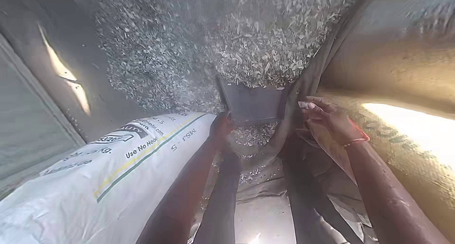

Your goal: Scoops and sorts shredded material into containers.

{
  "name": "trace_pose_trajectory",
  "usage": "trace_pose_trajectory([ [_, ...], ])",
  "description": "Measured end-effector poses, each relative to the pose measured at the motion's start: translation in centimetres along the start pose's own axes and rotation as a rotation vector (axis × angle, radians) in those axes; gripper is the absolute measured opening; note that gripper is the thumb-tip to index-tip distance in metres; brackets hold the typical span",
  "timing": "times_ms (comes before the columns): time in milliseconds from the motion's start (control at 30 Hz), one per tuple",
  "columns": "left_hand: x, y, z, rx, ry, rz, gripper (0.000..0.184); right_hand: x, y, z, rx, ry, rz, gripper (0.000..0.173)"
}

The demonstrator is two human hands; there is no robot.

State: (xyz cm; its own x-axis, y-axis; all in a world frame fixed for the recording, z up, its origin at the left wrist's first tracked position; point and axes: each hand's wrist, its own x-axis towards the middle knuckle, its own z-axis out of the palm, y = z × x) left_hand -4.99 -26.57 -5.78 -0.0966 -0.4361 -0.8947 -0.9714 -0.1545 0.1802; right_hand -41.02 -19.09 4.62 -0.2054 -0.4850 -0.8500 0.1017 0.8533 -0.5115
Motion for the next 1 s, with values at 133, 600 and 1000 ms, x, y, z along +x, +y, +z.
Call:
trace_pose_trajectory([
  [133,-7.0,-1.2,-2.8,0.141,-0.1,-0.082,0.054,-8.3,-7.7,-6.1,-0.202,0.134,-0.562,0.051],
  [600,-24.9,8.8,-14.4,0.31,0.097,-0.084,0.052,-9.4,-3.4,-11.3,-0.628,0.149,-0.475,0.046],
  [1000,-0.3,13.1,-34.4,0.698,0.08,0.054,0.079,-7.2,-2.2,-8.8,-0.237,0.658,-0.436,0.053],
])
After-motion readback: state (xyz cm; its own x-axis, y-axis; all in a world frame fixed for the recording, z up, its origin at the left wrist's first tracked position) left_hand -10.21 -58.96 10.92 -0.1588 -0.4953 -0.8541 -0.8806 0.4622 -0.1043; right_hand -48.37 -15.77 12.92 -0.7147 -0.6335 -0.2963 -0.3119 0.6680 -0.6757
